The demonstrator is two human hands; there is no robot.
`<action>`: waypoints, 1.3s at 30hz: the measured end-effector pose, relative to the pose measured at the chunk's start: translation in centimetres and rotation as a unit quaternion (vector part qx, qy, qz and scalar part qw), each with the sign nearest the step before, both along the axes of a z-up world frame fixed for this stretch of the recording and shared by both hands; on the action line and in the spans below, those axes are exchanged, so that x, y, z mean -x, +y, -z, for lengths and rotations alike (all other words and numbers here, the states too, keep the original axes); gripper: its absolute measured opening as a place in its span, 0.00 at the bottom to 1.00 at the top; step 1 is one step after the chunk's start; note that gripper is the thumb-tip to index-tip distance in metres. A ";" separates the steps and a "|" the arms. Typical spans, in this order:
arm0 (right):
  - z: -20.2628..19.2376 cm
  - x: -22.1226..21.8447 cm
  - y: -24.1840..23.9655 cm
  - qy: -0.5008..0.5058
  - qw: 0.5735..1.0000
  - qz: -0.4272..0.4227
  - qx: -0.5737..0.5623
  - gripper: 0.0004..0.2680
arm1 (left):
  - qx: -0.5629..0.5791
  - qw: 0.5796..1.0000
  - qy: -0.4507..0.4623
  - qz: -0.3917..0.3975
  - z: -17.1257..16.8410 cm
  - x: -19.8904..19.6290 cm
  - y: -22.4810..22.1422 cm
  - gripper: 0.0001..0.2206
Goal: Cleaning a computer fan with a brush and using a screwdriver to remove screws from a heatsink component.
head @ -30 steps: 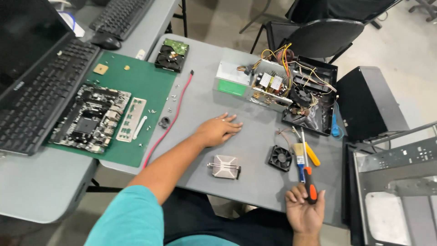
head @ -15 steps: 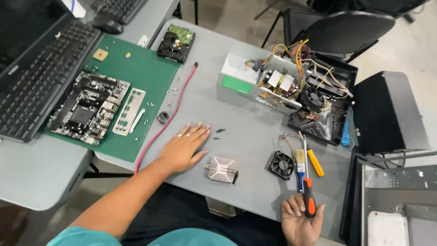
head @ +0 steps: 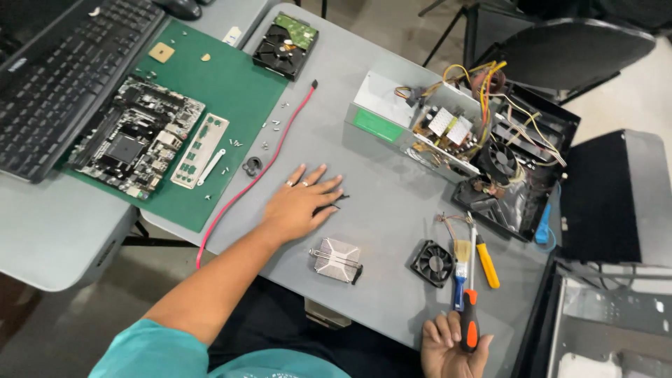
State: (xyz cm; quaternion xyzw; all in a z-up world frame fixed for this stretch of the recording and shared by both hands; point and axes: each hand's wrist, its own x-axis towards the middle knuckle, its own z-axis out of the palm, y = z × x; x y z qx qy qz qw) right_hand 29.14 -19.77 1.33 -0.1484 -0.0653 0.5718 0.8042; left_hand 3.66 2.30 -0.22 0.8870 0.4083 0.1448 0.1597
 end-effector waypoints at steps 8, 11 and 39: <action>0.9 -0.7 0.1 -0.003 0.999 0.005 0.032 0.22 | 0.032 0.998 -0.035 -0.034 -0.8 -1.5 0.8 0.13; 0.6 -0.6 0.0 -0.004 0.999 -0.002 0.034 0.22 | 0.045 0.998 -0.028 -0.038 -0.8 -1.9 0.9 0.13; 2.6 1.1 -0.5 -0.361 0.915 0.111 0.140 0.09 | 0.027 0.994 -0.020 0.108 -3.3 2.2 -7.5 0.41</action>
